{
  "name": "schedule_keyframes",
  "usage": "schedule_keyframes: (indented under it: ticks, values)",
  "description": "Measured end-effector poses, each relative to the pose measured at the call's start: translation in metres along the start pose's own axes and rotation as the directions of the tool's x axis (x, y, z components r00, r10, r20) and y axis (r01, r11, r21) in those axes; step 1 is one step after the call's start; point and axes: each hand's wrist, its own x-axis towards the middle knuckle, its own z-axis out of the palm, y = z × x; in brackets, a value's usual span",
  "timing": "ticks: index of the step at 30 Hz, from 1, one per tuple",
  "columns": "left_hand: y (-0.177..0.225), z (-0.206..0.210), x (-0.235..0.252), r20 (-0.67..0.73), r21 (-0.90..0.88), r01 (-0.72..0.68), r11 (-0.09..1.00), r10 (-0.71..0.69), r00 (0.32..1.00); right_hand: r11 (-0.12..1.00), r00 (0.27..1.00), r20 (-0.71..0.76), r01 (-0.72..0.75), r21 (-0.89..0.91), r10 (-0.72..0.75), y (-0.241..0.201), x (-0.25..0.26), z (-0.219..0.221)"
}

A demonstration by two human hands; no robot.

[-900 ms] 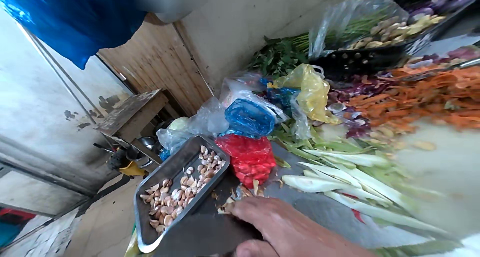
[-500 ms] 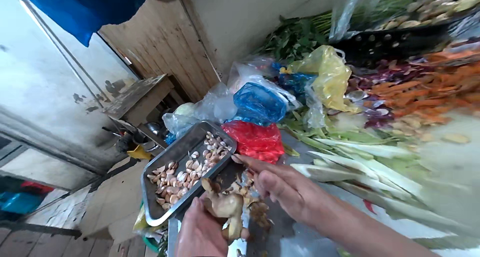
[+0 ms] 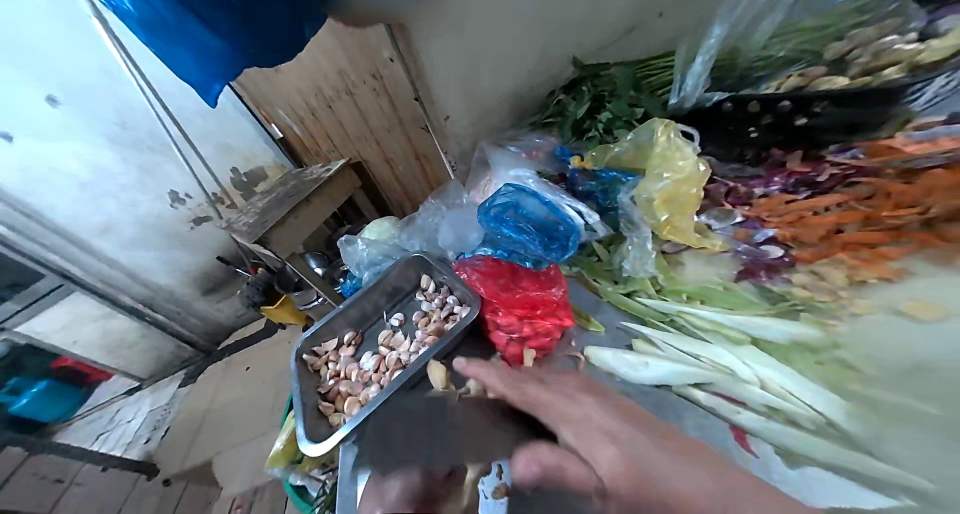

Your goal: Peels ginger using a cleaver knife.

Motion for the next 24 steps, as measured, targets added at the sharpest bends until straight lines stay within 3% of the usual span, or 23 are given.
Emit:
schedule_keyframes:
  ticks: [2, 7, 9, 14, 24]
  values:
    - [0.001, -0.020, 0.008, 0.200, -0.002, -0.009, 1.000, 0.010, 0.980, 0.998, 0.990, 0.135, 0.041, -0.049, -0.034, -0.007, 0.000, 0.001]
    - [0.020, -0.034, 0.025, 0.295, 0.244, -0.029, 0.969, -0.045, 0.955, 0.991, 0.973, 0.211, 0.114, -0.064, -0.098, -0.011, -0.001, 0.005]
    - [0.025, -0.032, 0.025, 0.270, 0.305, -0.044, 0.951, -0.042, 0.962, 0.989, 0.968, 0.223, 0.133, -0.070, -0.114, -0.011, -0.002, 0.006]
    - [0.030, -0.017, 0.020, 0.100, 0.239, 0.053, 0.970, -0.079, 0.992, 0.981, 0.971, 0.198, 0.157, -0.112, -0.133, -0.014, -0.004, 0.009]
    - [0.038, -0.013, 0.019, 0.068, 0.422, 0.089, 0.902, -0.130, 0.989, 0.986, 0.970, 0.214, 0.136, -0.099, -0.113, -0.014, -0.003, 0.009]
